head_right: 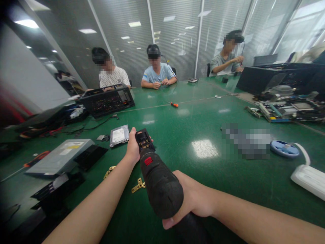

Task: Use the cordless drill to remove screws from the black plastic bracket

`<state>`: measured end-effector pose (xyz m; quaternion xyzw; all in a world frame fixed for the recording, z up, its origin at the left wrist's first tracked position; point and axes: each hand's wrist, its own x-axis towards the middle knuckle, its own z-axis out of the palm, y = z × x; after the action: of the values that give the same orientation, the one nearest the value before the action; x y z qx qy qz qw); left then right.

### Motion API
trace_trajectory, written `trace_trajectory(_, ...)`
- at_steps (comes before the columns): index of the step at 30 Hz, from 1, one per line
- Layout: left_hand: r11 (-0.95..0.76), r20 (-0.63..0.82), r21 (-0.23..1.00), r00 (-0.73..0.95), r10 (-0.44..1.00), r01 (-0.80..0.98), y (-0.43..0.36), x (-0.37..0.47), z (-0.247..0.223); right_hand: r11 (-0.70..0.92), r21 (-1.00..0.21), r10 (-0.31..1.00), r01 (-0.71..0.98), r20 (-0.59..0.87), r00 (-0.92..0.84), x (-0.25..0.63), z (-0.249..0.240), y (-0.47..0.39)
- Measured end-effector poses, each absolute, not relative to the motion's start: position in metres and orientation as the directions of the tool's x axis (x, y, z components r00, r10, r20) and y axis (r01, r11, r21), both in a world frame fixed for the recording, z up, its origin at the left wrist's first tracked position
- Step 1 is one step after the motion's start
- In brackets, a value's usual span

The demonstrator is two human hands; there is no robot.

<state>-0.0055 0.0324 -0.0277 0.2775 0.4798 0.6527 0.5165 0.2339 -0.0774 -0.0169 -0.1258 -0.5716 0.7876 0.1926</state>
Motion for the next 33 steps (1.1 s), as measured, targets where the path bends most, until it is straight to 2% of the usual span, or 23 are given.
trace_trajectory(11, 0.027, -0.135, 0.916, -0.245, 0.960, -0.400, 0.030, -0.009, -0.026, -0.274, -0.956, 0.429, -0.105, -0.023, -0.903, 0.233, -0.022, -0.080)
trace_trajectory(20, 0.006, -0.124, 0.924, -0.284, 0.951, -0.383, 0.027, -0.006, -0.026, -0.265, -0.961, 0.477, -0.075, -0.063, -0.876, 0.232, 0.001, -0.088)
trace_trajectory(33, 0.019, -0.161, 0.904, -0.298, 0.941, -0.428, 0.027, -0.005, -0.023, -0.318, -0.942, 0.496, -0.111, -0.065, -0.866, 0.228, 0.000, -0.087)
